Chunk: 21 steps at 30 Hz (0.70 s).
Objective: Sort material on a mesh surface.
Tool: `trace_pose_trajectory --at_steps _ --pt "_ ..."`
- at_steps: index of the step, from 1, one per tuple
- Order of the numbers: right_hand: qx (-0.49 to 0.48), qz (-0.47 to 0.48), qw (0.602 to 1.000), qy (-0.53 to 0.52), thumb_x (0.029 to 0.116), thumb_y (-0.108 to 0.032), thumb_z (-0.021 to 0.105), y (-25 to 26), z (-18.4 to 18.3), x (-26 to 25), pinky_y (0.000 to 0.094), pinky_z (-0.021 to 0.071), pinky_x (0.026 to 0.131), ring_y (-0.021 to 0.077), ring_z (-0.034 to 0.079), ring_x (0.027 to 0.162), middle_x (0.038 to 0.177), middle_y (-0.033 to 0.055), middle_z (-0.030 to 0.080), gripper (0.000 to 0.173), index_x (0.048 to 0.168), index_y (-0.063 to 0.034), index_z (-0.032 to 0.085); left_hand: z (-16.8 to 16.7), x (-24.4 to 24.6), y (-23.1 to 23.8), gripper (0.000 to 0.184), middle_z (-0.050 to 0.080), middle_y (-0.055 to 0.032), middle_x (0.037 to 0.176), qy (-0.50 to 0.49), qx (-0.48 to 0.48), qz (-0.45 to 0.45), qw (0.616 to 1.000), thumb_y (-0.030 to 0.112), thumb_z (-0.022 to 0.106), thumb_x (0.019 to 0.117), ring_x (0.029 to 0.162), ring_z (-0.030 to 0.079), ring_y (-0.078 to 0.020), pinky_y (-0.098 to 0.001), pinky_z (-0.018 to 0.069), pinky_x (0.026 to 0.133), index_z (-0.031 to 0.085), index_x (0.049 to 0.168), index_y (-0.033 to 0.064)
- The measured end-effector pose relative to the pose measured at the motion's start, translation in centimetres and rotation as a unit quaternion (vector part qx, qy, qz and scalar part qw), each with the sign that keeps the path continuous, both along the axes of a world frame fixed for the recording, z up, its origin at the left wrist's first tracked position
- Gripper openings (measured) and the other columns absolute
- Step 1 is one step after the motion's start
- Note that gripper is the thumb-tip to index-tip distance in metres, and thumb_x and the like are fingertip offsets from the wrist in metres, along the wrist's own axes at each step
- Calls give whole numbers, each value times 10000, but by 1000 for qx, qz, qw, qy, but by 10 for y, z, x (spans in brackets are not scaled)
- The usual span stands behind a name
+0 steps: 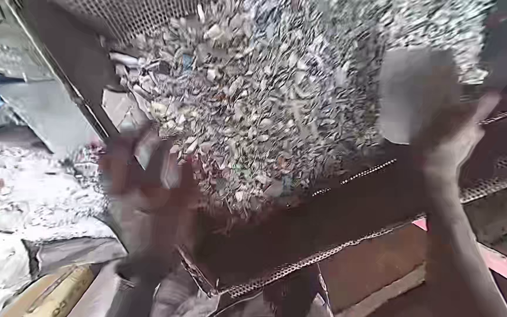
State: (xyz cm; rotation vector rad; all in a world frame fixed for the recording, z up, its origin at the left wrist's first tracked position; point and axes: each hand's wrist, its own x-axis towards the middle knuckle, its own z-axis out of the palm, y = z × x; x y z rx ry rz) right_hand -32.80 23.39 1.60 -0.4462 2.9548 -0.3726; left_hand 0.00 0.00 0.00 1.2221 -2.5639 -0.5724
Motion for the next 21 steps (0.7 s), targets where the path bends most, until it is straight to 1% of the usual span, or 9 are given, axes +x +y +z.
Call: trace_pose_trajectory --at_steps 1,2,3,5,7,11,14,17,21 --pt "54 33 997 -41 975 -65 588 -11 -1 -1 606 519 739 428 648 812 915 311 633 288 1215 95 583 -6 4 -27 667 264 -287 1631 -54 16 43 997 368 599 976 1498 247 -515 -746 229 1138 415 1544 71" --pt "89 60 992 -70 1017 -108 568 -22 -7 0 670 507 725 489 657 830 936 333 636 334 1303 62 541 -15 6 -49 817 98 -261 1689 -68 49 81 993 332 617 950 1541 83 -514 -772 113 1158 231 1630 94" --pt "106 71 987 -98 997 -107 598 -33 -14 6 670 511 689 487 659 799 900 311 643 361 1328 22 530 -27 8 -64 883 61 -238 1701 -49 79 106 990 242 642 936 1558 56 -476 -728 87 1196 144 1648 86" --pt "102 60 982 -145 974 -107 626 -54 -19 25 692 503 763 504 661 879 942 306 670 403 1355 -2 544 -45 14 -72 829 164 -263 1675 -33 105 155 982 159 601 959 1536 195 -463 -658 200 1205 140 1639 45" --pt "69 49 981 -176 1042 -214 558 -61 -25 49 614 523 774 420 677 866 928 250 678 363 1325 13 574 -46 10 -66 764 306 -325 1597 -28 123 171 977 166 590 1002 1445 354 -513 -676 296 1142 171 1622 12" --pt "9 1 964 -267 981 -123 609 -79 -38 108 538 536 882 364 690 960 1049 239 695 479 1421 39 506 -57 9 -76 840 275 -220 1649 42 112 149 982 296 622 989 1469 377 -398 -576 351 1164 129 1651 141" --pt "36 84 935 -342 971 -99 608 -109 -44 155 505 553 857 346 705 937 1038 212 711 559 1493 20 447 -58 10 -77 780 284 -215 1648 44 104 132 985 295 564 1018 1462 402 -370 -542 388 1153 135 1651 135" --pt "49 178 866 -465 944 -55 600 -144 -35 185 514 517 964 368 668 1116 1186 235 686 637 1540 14 386 -54 4 -75 754 272 -221 1651 37 119 121 985 331 524 1043 1439 438 -339 -494 425 1130 128 1648 114" --pt "19 369 785 -498 920 -65 658 -155 -30 212 576 532 874 424 672 1070 1142 256 684 465 1370 7 567 -57 9 -76 755 322 -196 1625 85 165 149 971 308 549 1013 1349 528 -254 -439 476 1080 169 1641 129"
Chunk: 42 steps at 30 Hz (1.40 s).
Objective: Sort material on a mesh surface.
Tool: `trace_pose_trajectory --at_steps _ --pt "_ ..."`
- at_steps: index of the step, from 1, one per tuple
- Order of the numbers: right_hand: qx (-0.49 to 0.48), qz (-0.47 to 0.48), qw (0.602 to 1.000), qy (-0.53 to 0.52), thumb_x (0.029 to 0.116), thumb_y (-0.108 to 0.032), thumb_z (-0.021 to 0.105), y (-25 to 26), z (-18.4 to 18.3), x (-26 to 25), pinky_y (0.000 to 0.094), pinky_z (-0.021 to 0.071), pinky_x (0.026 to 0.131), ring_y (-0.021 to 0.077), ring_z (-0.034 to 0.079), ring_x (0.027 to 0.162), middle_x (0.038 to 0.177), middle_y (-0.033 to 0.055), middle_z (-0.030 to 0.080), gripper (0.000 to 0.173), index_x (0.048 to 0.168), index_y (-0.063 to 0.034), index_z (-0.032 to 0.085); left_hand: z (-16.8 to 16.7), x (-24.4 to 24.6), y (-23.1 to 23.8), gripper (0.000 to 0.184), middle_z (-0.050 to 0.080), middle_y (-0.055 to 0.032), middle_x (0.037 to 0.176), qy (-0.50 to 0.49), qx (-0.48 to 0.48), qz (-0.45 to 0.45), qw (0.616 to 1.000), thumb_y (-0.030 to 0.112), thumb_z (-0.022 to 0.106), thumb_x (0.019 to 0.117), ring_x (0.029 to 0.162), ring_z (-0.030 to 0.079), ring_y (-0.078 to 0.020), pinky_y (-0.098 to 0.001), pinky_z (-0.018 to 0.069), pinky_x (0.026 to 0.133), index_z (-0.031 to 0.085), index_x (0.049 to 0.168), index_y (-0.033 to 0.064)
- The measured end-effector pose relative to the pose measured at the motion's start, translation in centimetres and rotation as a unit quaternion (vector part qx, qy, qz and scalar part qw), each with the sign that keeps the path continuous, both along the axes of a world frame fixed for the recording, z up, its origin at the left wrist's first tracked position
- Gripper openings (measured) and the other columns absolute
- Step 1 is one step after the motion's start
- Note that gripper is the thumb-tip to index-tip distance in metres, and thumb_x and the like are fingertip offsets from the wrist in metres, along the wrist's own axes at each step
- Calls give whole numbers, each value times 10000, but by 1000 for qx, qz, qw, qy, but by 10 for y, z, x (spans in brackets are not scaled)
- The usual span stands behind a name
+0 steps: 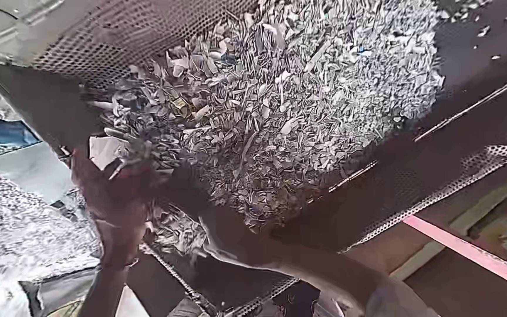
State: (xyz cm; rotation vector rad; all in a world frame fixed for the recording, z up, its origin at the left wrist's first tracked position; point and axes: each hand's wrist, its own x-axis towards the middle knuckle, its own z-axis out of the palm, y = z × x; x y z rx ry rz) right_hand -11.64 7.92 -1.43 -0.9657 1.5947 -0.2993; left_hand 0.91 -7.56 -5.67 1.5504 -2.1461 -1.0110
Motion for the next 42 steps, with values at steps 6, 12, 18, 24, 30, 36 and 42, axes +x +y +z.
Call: trace_pose_trajectory --at_steps 6,12,18,24,30,36,42 --pt "9 -227 942 246 1007 -97 621 37 36 -159 533 531 712 347 652 794 922 220 671 300 1291 -3 603 4 0 -2 629 451 -259 1530 -40 6 21 999 221 515 1059 1278 595 -314 -488 480 1071 256 1606 49" --pt "-13 -354 790 501 1001 -242 547 16 10 -307 734 416 971 564 577 1191 1245 375 617 470 1398 9 549 1 4 -3 611 378 -154 1614 -37 15 11 999 300 511 1056 1294 595 -231 -440 505 1054 301 1606 136" --pt "-35 -375 830 413 1024 -307 529 -60 -16 -228 650 491 882 431 677 1040 1116 246 702 407 1332 -59 627 2 -1 1 664 540 -151 1493 -16 13 26 999 285 553 1038 1252 634 -230 -437 516 1041 265 1618 141" --pt "-51 -283 913 289 940 -196 679 -80 -9 -117 597 519 794 410 684 943 1030 239 701 405 1294 -8 622 6 -6 1 736 294 -200 1649 -21 6 4 1000 373 534 1037 1479 390 -303 -449 383 1182 212 1630 79" --pt "-96 -122 972 178 878 -117 728 -37 -1 -65 591 528 842 415 670 1028 1095 245 690 294 1142 10 709 1 -11 2 667 502 -157 1513 32 12 12 999 307 559 1018 1317 561 -222 -430 478 1075 295 1600 115" --pt "-19 -204 910 360 993 -103 624 51 35 -195 667 507 690 479 651 801 916 306 655 344 1322 -11 589 13 -12 7 627 584 -184 1424 -19 52 29 998 280 631 1017 1246 621 -320 -554 504 1024 367 1561 115" --pt "35 -189 885 424 1005 -253 571 130 -20 -215 727 408 1009 572 594 1159 1226 402 613 521 1374 113 539 2 -4 -1 581 618 -126 1404 4 54 28 998 249 602 1023 1230 647 -266 -517 540 1007 386 1557 167"
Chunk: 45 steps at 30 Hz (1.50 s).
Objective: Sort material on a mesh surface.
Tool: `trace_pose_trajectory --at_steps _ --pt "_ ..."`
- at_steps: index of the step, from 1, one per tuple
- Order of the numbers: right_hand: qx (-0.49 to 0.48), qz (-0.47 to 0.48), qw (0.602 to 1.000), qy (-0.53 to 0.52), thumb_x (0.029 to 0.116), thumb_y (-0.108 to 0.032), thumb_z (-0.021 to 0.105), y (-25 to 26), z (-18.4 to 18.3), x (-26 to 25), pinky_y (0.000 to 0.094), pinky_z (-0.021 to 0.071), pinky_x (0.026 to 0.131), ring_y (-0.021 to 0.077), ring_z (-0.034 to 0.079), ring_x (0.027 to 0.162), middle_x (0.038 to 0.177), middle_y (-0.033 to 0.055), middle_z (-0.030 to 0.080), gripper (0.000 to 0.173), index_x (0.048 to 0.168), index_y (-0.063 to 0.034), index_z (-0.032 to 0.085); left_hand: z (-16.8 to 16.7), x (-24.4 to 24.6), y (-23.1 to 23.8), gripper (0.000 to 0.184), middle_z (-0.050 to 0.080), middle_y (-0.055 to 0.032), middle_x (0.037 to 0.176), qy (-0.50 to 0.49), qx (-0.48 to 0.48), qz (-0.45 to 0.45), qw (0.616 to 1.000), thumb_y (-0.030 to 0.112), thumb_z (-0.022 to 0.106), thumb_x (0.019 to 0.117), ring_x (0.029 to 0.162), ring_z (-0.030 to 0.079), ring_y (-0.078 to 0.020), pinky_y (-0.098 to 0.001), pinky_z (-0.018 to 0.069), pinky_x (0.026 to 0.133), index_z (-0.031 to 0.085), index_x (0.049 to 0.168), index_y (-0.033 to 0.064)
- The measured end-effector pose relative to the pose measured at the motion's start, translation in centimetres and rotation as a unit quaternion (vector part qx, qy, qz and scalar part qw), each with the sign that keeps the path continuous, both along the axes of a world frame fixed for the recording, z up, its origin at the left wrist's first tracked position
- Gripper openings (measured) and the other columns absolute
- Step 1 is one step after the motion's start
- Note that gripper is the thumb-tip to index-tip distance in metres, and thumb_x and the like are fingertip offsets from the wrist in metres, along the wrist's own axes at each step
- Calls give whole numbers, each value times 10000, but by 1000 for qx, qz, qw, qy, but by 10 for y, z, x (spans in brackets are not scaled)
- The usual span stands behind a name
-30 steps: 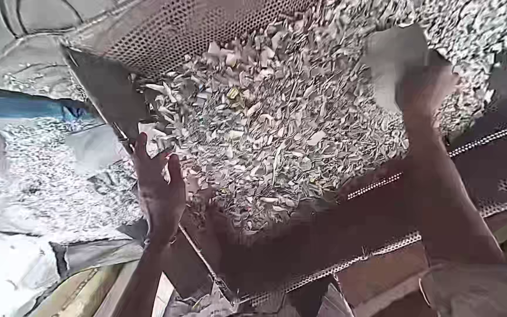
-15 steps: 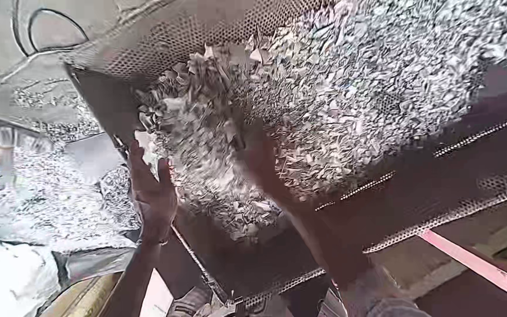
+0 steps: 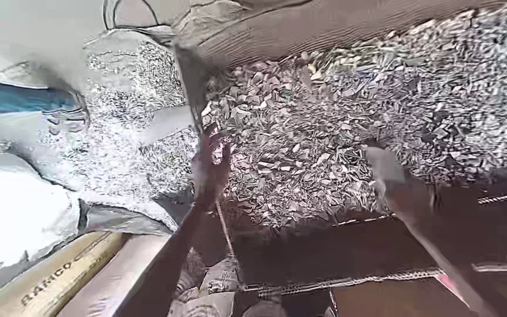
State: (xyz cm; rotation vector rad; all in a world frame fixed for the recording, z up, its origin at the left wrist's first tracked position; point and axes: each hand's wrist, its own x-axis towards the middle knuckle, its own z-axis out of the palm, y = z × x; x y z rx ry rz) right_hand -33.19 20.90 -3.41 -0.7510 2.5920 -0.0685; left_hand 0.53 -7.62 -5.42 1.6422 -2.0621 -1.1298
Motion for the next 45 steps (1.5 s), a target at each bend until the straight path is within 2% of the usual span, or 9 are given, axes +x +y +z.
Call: trace_pose_trajectory --at_steps 12,16,20,22,25,28,30,37,45 --pt "-35 74 943 -324 946 -112 621 -162 1 210 491 540 911 340 694 1024 1079 221 703 467 1383 28 534 1 8 -1 650 542 -159 1484 -48 -39 4 998 340 643 967 1302 569 -366 -620 466 1024 414 1547 156" --pt "-25 170 945 -277 966 -92 615 -195 38 188 527 553 852 367 704 976 1063 215 720 528 1484 -66 517 15 -12 7 517 693 -166 1197 -89 -24 8 996 353 614 1019 987 703 -360 -628 551 804 487 1484 167" --pt "-107 29 991 -68 1036 -90 525 -186 58 87 617 532 726 459 661 830 957 311 668 390 1406 34 516 7 1 -1 548 672 -156 1269 -66 27 21 997 137 643 976 1101 685 -338 -595 548 912 471 1497 131" --pt "-99 -15 994 53 1019 -138 526 -170 46 18 748 462 765 603 623 940 1040 403 620 456 1422 58 440 10 -8 5 605 653 -161 1305 -46 44 21 998 127 687 954 1104 685 -337 -578 561 905 456 1513 142" --pt "-136 -104 978 118 954 -223 604 -177 14 -48 705 462 878 530 621 1115 1216 306 645 504 1428 -83 507 7 4 0 590 634 -140 1370 -48 35 35 998 151 698 948 1168 665 -346 -591 545 942 487 1499 160" --pt "-160 -3 965 209 995 -385 543 -215 -10 -26 683 502 791 490 655 1041 1183 288 664 482 1367 -80 568 11 -7 2 615 639 -135 1359 -49 59 36 996 229 748 931 1170 659 -347 -593 543 939 496 1488 156" --pt "-98 -8 988 118 1027 -309 519 -249 16 25 718 452 941 528 598 1183 1292 329 618 495 1440 -36 537 17 -9 6 663 623 -155 1380 -59 83 36 994 301 768 925 1171 656 -373 -615 539 932 472 1499 152" --pt "-68 87 993 -40 965 -150 627 -251 5 147 664 511 790 483 687 971 1027 276 712 318 1262 -47 678 8 -5 5 854 560 -127 1480 0 -11 12 1000 509 749 895 1262 616 -334 -580 516 1009 350 1592 219" --pt "-217 71 968 -107 959 -136 650 -155 4 136 572 561 724 362 705 786 858 204 721 241 1103 44 721 17 -6 7 699 674 -178 1159 -53 80 46 994 185 849 833 875 698 -368 -627 563 740 497 1436 151"
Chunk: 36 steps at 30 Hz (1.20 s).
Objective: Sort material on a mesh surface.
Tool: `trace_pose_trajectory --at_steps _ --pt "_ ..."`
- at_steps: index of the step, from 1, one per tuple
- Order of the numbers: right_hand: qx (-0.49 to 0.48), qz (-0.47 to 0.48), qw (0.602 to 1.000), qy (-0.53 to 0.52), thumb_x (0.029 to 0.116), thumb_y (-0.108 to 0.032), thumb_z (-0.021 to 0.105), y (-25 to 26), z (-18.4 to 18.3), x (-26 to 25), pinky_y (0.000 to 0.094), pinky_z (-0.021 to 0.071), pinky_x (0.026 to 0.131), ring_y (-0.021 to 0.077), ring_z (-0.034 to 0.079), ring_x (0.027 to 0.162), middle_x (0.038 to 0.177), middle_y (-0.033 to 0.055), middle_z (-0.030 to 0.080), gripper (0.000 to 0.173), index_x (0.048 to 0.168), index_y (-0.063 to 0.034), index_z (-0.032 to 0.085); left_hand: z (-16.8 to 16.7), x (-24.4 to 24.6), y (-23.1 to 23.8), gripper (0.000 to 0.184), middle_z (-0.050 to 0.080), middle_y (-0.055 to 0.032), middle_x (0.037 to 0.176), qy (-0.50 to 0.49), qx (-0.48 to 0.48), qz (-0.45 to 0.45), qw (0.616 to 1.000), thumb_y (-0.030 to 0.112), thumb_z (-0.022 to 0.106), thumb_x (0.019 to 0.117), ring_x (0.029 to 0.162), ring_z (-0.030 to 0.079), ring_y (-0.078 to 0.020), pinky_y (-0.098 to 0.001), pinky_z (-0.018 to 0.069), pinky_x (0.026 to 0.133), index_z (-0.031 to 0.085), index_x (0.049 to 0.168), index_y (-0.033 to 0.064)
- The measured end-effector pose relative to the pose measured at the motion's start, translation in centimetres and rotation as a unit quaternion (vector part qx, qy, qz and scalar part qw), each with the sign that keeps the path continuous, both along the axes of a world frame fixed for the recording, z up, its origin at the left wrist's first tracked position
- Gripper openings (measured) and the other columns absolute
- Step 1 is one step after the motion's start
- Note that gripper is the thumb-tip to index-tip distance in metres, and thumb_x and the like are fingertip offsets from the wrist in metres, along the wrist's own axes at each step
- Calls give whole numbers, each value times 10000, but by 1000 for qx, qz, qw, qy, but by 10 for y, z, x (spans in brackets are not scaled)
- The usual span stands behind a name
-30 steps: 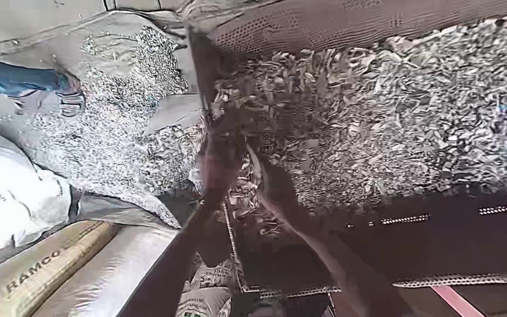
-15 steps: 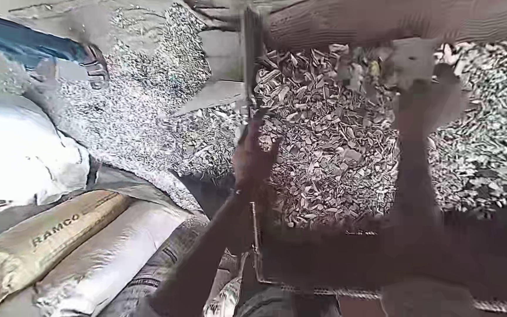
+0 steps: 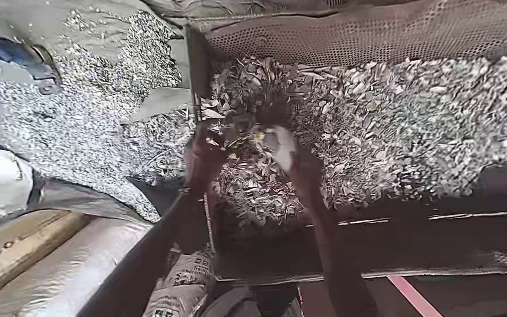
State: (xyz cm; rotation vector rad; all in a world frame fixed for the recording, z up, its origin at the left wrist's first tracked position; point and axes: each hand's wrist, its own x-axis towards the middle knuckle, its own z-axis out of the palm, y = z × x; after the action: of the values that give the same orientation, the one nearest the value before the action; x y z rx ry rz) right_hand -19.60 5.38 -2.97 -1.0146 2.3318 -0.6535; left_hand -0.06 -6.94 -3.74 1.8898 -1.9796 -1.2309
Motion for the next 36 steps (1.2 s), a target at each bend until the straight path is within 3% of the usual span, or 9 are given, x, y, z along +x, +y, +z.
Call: trace_pose_trajectory --at_steps 5,8,11,17,21,25,28,31,36 --pt "124 -156 947 251 1053 -205 493 95 26 -122 668 480 938 541 672 1019 1097 370 683 431 1309 121 610 0 -4 -1 625 677 -158 1149 44 -1 -19 999 149 776 912 819 715 -305 -531 602 706 485 1465 161" --pt "193 -201 941 192 1034 -239 552 141 17 -139 671 391 1066 564 573 1211 1273 402 601 495 1380 115 554 -8 13 -3 606 707 -141 1132 63 -34 -31 997 125 767 908 831 728 -286 -512 604 706 488 1444 160" --pt "180 -152 965 114 1008 -261 613 156 2 -72 628 503 957 474 662 1072 1167 343 665 482 1309 114 593 -8 5 -1 659 677 -148 1195 92 -24 -27 995 185 808 882 938 714 -280 -500 602 782 497 1463 162" --pt "79 -110 990 -31 900 -61 674 82 -31 63 503 565 840 362 696 906 1023 297 688 522 1333 182 512 -13 8 -6 689 627 -131 1371 83 -59 -39 994 312 812 884 1237 621 -298 -569 507 1019 502 1467 115" --pt "92 48 992 -75 848 -14 684 19 -11 93 549 568 788 404 723 849 923 255 728 565 1378 122 541 -10 15 2 765 599 -130 1431 89 -98 -69 989 356 814 878 1239 632 -319 -563 529 987 446 1513 142" --pt "151 214 959 -105 943 -100 648 -40 12 103 495 576 804 343 722 934 1039 169 721 568 1479 -71 462 -6 1 -3 635 702 -143 1194 47 -103 -52 992 383 747 910 993 700 -343 -618 542 804 500 1465 195" --pt "93 159 982 -29 849 -12 718 -24 26 73 526 556 616 352 707 742 888 168 724 533 1369 -80 622 -9 16 4 495 701 -136 1230 38 -96 -68 992 352 622 1018 1000 712 -325 -597 554 821 501 1454 150" --pt "112 1 990 82 1000 -94 598 4 36 -12 572 528 648 389 663 718 823 228 674 367 1356 -5 587 -14 11 -5 406 653 -151 1321 68 -110 -78 988 283 504 1078 1103 678 -300 -559 537 925 540 1421 70" --pt "146 -211 932 258 984 -169 541 56 12 -164 748 429 948 595 567 1174 1276 398 574 557 1498 3 412 -18 21 -7 428 675 -118 1282 84 -114 -87 986 269 558 1055 1098 690 -246 -507 562 931 503 1451 117"
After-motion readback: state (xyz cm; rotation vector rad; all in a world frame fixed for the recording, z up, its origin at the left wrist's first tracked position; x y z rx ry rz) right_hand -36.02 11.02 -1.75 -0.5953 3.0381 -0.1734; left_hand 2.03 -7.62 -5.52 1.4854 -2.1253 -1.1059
